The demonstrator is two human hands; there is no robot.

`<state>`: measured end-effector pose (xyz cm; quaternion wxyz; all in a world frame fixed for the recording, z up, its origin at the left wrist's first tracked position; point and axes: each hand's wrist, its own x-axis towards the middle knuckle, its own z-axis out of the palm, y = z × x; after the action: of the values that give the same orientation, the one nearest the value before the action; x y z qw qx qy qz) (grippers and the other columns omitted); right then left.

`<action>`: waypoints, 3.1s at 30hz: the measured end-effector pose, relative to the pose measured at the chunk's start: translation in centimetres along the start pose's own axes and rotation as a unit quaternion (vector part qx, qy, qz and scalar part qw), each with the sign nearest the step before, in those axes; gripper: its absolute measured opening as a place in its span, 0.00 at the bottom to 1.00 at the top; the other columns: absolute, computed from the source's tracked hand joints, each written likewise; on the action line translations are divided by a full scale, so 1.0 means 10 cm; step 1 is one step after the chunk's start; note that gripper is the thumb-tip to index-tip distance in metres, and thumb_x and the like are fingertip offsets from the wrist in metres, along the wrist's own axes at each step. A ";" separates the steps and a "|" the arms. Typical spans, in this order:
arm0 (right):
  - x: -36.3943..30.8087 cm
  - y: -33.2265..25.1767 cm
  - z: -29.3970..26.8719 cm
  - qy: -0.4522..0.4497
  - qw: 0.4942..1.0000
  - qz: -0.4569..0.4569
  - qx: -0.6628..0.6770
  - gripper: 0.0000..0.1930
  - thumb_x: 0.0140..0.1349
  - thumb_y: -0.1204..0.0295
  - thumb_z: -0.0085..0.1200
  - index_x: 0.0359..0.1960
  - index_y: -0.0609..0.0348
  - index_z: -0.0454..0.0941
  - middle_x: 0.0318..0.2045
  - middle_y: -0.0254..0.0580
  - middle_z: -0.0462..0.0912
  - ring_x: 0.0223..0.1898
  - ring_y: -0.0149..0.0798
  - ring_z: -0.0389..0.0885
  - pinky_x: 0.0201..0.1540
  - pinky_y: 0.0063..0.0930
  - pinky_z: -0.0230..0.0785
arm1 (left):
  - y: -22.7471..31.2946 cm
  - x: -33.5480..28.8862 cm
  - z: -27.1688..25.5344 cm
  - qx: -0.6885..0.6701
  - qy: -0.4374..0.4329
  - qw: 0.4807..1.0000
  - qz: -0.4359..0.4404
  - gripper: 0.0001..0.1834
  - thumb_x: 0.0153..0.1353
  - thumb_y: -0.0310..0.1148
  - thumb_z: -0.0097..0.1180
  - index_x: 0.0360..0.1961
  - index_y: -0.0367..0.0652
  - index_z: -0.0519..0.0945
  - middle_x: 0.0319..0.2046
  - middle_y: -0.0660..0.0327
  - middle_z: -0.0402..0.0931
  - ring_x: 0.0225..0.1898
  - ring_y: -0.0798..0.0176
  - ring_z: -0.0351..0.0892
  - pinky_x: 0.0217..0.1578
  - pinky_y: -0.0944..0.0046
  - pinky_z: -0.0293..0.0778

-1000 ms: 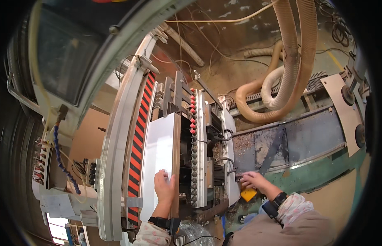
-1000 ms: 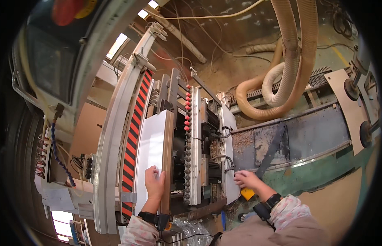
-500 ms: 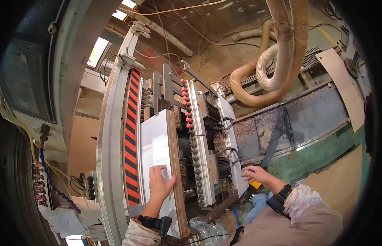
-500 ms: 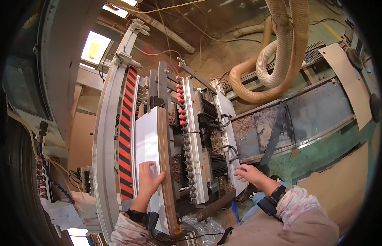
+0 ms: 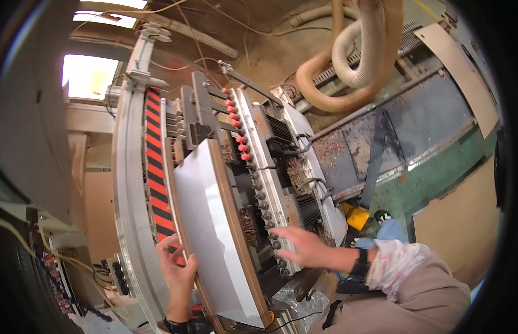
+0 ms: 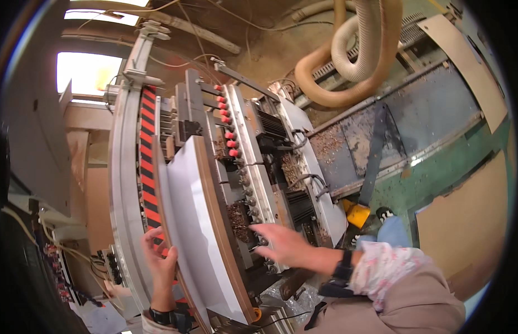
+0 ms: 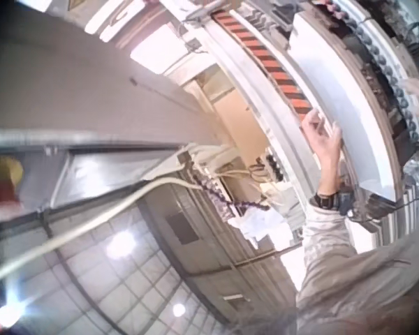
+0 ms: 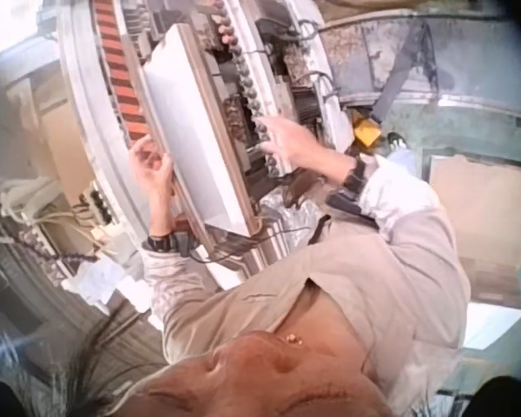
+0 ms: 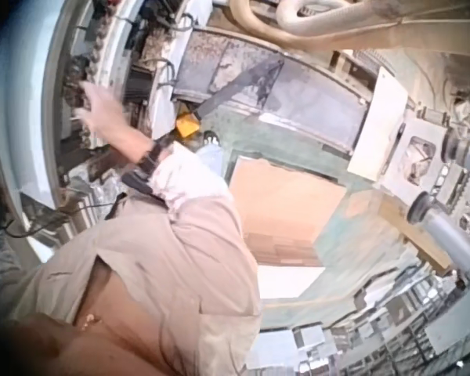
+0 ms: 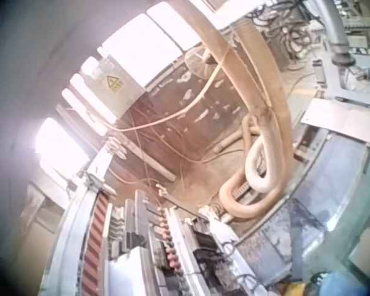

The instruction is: The person repeatedly picks up white rectangular panels from a stack and feeds them one by one into a processing machine. The person then retrieves the processed panels from the machine's output and stacks them on the floor.

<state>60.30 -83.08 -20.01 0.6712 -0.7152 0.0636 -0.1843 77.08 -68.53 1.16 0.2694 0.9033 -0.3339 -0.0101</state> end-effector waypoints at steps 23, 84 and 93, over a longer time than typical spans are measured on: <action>0.22 -0.26 0.65 0.002 0.993 -0.110 0.048 0.29 0.60 0.55 0.48 0.62 0.47 0.57 0.63 0.52 0.54 0.63 0.57 0.54 0.62 0.52 0.49 | 0.14 0.42 0.35 0.322 -0.367 0.789 0.373 0.15 0.41 0.30 0.55 0.35 0.46 0.78 0.41 0.69 0.74 0.55 0.60 0.66 0.64 0.39 0.43; 0.61 -0.37 0.98 0.014 0.906 0.198 0.373 0.46 0.43 0.52 0.66 0.57 0.67 0.56 0.51 0.51 0.70 0.53 0.41 0.69 0.56 0.31 0.60 | 0.14 0.37 -0.07 0.320 -0.309 0.801 0.400 0.07 0.40 0.27 0.50 0.25 0.44 0.76 0.34 0.62 0.76 0.50 0.53 0.71 0.60 0.44 0.53; 0.95 -0.04 1.01 -0.061 0.953 0.157 0.252 0.44 0.47 0.42 0.57 0.50 0.76 0.62 0.43 0.60 0.75 0.44 0.50 0.77 0.45 0.33 0.69 | 0.09 0.38 -0.17 0.265 -0.281 0.841 0.378 0.06 0.36 0.25 0.46 0.20 0.42 0.74 0.28 0.61 0.76 0.45 0.51 0.73 0.59 0.39 0.54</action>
<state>72.55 -76.83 -18.25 0.8526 -0.5138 0.0858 -0.0423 79.83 -70.55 3.66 -0.1025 0.7023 -0.7008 -0.0721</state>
